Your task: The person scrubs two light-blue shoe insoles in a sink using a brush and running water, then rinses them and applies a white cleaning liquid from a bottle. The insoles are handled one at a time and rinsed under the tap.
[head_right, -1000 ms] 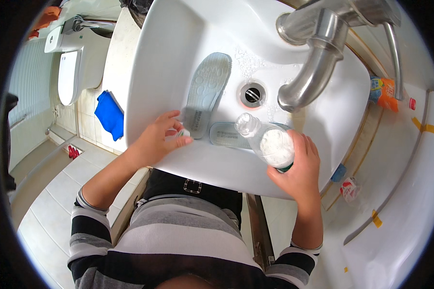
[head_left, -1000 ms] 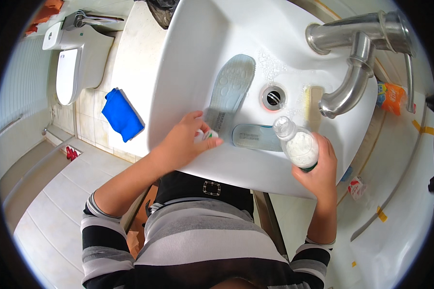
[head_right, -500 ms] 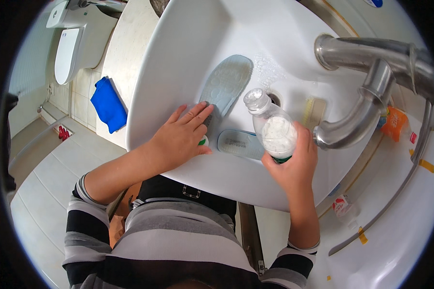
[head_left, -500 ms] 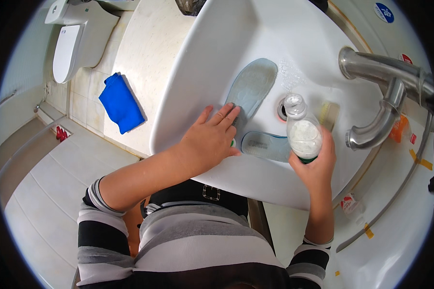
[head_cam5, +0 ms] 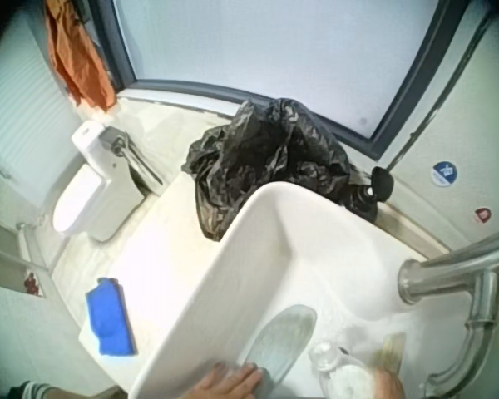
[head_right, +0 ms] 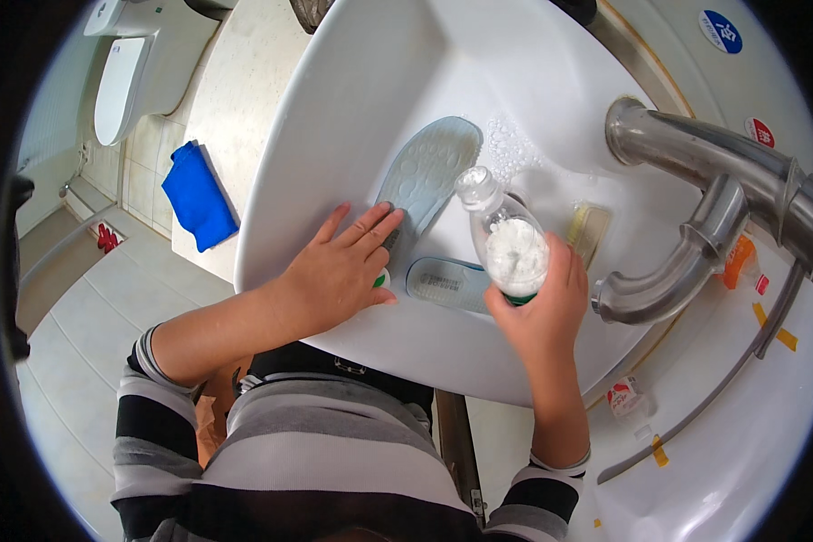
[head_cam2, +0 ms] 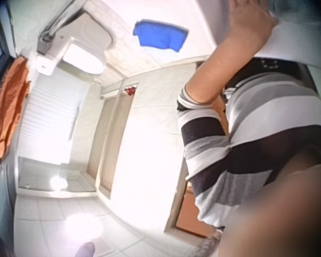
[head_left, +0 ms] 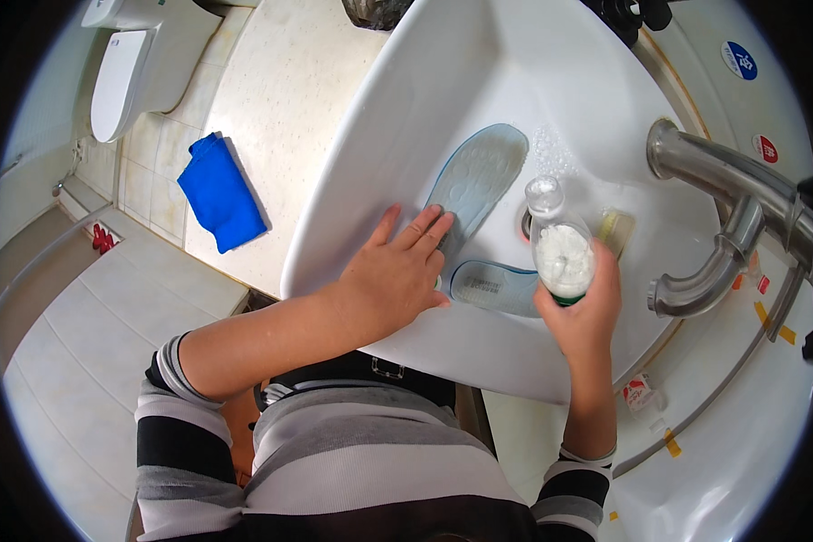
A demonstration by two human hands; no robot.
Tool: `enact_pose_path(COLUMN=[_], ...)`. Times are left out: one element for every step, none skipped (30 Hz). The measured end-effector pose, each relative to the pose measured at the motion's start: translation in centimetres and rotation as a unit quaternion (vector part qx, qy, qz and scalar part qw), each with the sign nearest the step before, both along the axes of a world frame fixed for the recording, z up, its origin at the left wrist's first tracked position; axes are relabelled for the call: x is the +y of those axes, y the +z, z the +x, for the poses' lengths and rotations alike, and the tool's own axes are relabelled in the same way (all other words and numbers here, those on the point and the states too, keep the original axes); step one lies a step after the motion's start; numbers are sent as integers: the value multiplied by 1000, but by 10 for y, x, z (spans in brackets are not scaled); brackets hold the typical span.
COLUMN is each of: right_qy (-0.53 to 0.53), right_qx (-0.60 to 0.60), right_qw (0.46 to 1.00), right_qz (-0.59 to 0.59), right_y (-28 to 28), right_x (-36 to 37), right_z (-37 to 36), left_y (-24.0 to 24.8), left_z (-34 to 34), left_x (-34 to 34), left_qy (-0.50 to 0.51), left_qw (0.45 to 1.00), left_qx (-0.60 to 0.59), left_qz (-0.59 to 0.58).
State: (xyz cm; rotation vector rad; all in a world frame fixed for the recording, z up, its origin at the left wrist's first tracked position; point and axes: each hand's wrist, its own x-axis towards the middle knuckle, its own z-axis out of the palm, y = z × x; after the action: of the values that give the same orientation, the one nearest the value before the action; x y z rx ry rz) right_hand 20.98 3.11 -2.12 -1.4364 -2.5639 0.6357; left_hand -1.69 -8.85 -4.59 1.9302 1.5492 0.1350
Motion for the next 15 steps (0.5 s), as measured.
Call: enact_pose_path(right_qy=[6,1,6,16,11,12,11,14,9,1,0,-5,9,-4,0], right_qx=[35,-5,-27,-45,-55,-60,-68,-63,-60,-47,-44,-31,-4,-42,-66], right_qw=[999,1000,1000,999,998,998,998,998,998,999,999,999,999,999,998], right_qz=[20,7,5,2,3,2,-8,-4,-5,0,5,16,36,21,16], right_y=[0,-1,-1,-2,-3,-3,-3,-3,-4,-4,-4,-4,-4,-4,-4], right_x=[0,-1,-1,-2,-2,-3,-4,-5,-5,-6,-6,-7,-8,-8,-8], right_z=[0,-1,-1,-1,-1,-1,-1,-1,-2,-2,-2,-2,-2,-3,-3], left_y=[0,0,0,0,0,-1,-1,0,0,0,0,0,1,1,2], left_z=[0,0,1,1,1,0,0,1,1,2,2,2,2,2,2], left_x=[1,1,1,1,1,2,2,1,1,1,1,1,1,1,1], left_qy=[2,5,4,4,3,4,7,5,6,3,2,4,6,8,2], left_qw=[1000,1000,1000,1000,1000,1000,1000,1000,1000,1000,1000,1000,1000,1000,1000], left_qx=[-2,-5,-3,-2,-1,0,1,1,3,6,9,11,12,11,17], left_qz=[-3,-5,-8,-8,-6,-2,0,-10,-4,-7,-11,-8,-6,-5,-6])
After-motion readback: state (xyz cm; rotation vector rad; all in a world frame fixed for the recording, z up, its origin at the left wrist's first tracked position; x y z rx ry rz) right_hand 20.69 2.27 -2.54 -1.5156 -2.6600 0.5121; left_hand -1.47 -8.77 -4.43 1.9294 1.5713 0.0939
